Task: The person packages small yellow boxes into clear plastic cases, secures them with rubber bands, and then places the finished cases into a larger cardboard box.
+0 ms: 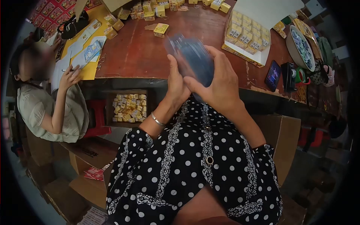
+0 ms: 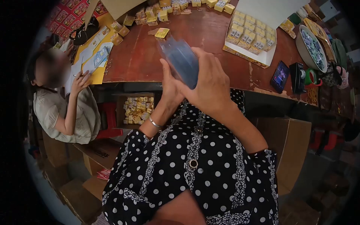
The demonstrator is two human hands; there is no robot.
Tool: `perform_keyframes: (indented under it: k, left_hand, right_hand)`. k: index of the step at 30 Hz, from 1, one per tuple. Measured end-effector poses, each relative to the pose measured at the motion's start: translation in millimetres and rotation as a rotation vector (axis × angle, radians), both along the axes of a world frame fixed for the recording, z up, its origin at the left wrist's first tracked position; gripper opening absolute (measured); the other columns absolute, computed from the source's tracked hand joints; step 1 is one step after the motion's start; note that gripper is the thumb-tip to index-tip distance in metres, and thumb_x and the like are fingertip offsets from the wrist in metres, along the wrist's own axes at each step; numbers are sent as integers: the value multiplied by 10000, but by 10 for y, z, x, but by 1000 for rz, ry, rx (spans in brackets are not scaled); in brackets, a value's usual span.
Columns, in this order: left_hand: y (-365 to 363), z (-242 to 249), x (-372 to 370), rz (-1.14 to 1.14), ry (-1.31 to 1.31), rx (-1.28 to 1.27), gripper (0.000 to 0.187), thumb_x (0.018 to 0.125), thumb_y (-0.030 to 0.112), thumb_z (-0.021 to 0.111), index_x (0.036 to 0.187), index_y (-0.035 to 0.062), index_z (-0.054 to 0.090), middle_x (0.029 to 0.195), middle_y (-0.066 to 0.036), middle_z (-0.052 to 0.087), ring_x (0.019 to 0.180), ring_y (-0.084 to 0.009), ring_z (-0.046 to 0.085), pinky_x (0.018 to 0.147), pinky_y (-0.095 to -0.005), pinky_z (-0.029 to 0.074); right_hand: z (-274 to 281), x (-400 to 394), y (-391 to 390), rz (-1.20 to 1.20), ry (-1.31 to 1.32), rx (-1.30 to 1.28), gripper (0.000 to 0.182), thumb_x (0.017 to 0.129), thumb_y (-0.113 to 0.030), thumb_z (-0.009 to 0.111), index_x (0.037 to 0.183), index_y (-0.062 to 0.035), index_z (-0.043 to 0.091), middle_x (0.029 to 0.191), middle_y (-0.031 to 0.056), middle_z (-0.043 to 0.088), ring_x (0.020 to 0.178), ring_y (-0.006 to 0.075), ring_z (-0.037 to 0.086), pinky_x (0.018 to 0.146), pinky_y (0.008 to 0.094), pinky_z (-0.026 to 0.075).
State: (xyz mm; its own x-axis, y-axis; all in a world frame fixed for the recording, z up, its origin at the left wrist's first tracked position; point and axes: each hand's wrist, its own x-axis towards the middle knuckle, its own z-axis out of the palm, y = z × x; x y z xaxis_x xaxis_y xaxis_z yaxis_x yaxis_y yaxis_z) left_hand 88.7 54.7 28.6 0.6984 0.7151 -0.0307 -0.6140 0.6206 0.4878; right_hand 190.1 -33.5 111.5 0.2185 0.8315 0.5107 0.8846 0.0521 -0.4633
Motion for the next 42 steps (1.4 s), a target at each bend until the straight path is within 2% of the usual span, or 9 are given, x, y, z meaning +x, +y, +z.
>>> perform_keyframes:
  k: [3,5,10,19,24,30,34,37,42]
  left_hand:
    - [171,60,-29,-190,-215,-129,501,1101,443,325,1359,36,459,1335,-162,572,1250,-267,564,1058,-460,480]
    - [300,98,-13,-330,-679,-257,379,1053,379,443,1234,53,509,974,-66,556,890,-210,559,853,-402,488]
    - [262,249,-189,-489,-959,-250,344,1017,319,487,1211,36,514,932,-47,535,823,-198,530,801,-369,454]
    - [-69,117,-236,-492,-681,-305,289,1002,337,481,1108,70,512,909,-49,497,795,-173,489,797,-337,432]
    - [-40,96,-212,-523,-512,-229,298,1011,348,474,1077,68,552,957,-58,548,821,-175,526,790,-343,478]
    - [36,-255,-135,-275,281,232,511,1050,457,451,1290,17,551,1150,-157,646,1091,-277,645,905,-395,565]
    - [20,-111,-114,33,448,-139,618,1043,514,452,1322,-35,507,1160,-230,651,1108,-306,664,896,-416,581]
    - [50,-291,-494,-324,388,-283,539,1071,456,443,1264,-35,553,1156,-199,677,959,-274,710,856,-376,598]
    - [84,-396,-777,-374,591,191,384,1068,317,509,1191,-35,604,1037,-158,712,894,-238,712,799,-357,591]
  right_hand:
    - [523,-45,-118,352,465,-141,867,787,-320,843,1465,2,408,1230,94,598,1116,186,584,863,308,500]
    - [702,99,-144,422,669,-57,839,839,-364,804,1478,4,404,1239,81,587,1096,163,571,859,264,479]
    - [416,434,200,336,765,-174,544,984,-312,646,1383,31,513,1216,118,624,1095,147,585,947,276,485]
    - [189,372,567,644,1444,-903,582,920,-387,724,1254,53,541,990,105,642,788,147,625,679,286,563]
    - [-369,372,613,569,1460,-687,651,827,-381,805,1195,93,554,855,136,631,575,154,642,424,279,548]
    - [-408,483,832,501,1594,-598,682,833,-410,783,1262,77,574,1054,151,686,910,193,697,768,347,599]
    - [-366,939,1290,558,1292,-767,724,756,-429,836,1255,42,604,1124,130,687,973,196,691,860,334,570]
    - [-256,1256,1739,562,1000,-934,642,753,-420,853,1150,49,668,1032,114,715,897,184,694,796,319,570]
    - [-161,1258,2432,710,484,-1189,509,772,-397,859,965,56,730,844,78,727,789,138,668,681,300,528]
